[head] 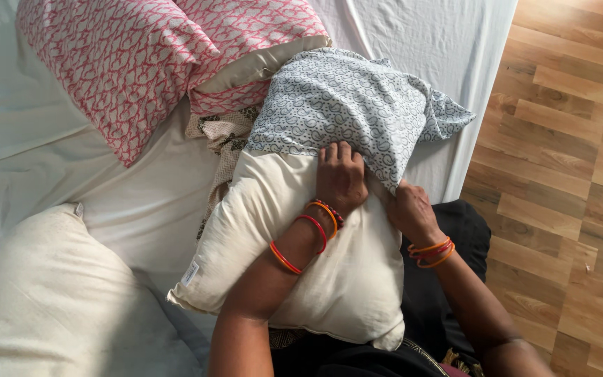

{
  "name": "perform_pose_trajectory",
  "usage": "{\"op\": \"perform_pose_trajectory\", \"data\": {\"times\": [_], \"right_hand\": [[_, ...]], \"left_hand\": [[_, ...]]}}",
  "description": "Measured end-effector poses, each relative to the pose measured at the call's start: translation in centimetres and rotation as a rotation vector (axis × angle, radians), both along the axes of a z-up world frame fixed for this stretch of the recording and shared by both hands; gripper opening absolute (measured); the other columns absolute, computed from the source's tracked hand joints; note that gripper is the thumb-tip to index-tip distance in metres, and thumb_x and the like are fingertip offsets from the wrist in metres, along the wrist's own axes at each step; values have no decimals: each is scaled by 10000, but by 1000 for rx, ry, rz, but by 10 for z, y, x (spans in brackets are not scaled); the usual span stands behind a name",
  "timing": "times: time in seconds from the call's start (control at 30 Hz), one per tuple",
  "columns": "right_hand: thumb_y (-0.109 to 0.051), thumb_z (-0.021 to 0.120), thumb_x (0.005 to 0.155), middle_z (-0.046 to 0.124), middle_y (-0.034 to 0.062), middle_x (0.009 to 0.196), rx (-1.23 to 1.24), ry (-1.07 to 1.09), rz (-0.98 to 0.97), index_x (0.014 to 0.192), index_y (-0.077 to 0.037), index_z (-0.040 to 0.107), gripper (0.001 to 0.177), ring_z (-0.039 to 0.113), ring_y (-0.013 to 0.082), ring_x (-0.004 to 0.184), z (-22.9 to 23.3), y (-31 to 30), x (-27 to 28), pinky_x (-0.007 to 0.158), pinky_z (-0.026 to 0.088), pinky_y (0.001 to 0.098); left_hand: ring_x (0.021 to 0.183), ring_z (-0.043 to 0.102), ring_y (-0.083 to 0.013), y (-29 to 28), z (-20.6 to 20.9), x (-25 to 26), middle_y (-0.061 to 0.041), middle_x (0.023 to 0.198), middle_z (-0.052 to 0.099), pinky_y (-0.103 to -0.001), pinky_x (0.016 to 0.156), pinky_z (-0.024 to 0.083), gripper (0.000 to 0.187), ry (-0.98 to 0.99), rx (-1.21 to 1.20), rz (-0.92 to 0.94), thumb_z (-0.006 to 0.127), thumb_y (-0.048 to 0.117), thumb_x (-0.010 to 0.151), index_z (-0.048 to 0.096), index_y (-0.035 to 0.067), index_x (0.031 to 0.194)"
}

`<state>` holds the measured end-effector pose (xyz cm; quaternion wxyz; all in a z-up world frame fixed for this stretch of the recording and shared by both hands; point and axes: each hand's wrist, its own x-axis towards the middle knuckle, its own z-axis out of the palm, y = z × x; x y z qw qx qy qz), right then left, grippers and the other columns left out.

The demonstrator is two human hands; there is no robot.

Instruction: The person puts a pillow into a pillowcase on a bed and then begins to fold another pillowcase.

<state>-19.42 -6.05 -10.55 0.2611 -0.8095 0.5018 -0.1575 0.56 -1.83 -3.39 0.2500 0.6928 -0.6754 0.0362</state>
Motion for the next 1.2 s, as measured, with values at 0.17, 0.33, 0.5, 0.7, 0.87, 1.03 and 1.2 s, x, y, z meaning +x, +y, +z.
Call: {"op": "perform_pose_trajectory", "data": {"times": [0.17, 0.33, 0.5, 0.7, 0.87, 1.03, 1.2], "right_hand": [[-193, 595, 919, 713, 271, 877, 91, 348, 55, 939, 25, 717, 250, 714, 438, 872, 39, -1, 15, 823, 563, 509], [-254, 663, 916, 707, 290, 1049, -241, 153, -115, 1300, 107, 609, 530, 713, 420, 869, 71, -1, 30, 742, 568, 496], [-161, 620, 950, 722, 189, 1178, -481, -97, 48, 1260, -8, 664, 349, 726, 360, 956, 76, -5, 50, 797, 583, 439], [-207, 682, 982, 754, 84, 940, -529, -70, -29, 1002, -110, 763, 128, 723, 298, 783, 71, -25, 67, 696, 566, 402], [-235, 685, 989, 737, 93, 859, -419, -196, 3, 913, -97, 744, 169, 693, 287, 676, 62, -25, 82, 625, 526, 405], [-354, 759, 949, 623, 155, 628, -129, -228, -102, 756, -36, 697, 377, 592, 267, 521, 53, -10, 87, 564, 463, 401], [-445, 800, 853, 613, 136, 562, 7, -188, 70, 740, -32, 714, 436, 558, 229, 459, 72, 35, 59, 502, 446, 388]], "left_hand": [[989, 601, -356, 0, -5, 3, -186, 981, 626, -490, 876, 453, 124, 56, -37, -49, 654, 153, 725, 637, 51, 793], [881, 649, -307, -6, -18, 9, -124, 886, 644, -465, 819, 479, 98, -15, -63, -26, 629, 119, 760, 645, 61, 838], [786, 663, -307, 0, -5, 37, -109, 838, 642, -469, 765, 493, 57, 42, -126, 111, 630, 112, 878, 639, 58, 864], [814, 664, -329, 6, 7, 43, -126, 852, 664, -499, 751, 488, 85, 25, -53, 221, 618, 155, 820, 645, 76, 804], [918, 657, -333, 2, -6, 35, -130, 944, 660, -484, 827, 498, 102, 36, -72, 100, 597, 161, 884, 640, 69, 895], [927, 648, -340, -5, -3, 37, -154, 1006, 634, -473, 794, 481, 358, -94, -125, 134, 615, 199, 766, 624, -15, 1052], [961, 651, -318, -12, -12, 76, -139, 1018, 632, -552, 913, 475, 223, -177, 1, 427, 602, 140, 833, 635, 25, 1021]]}}
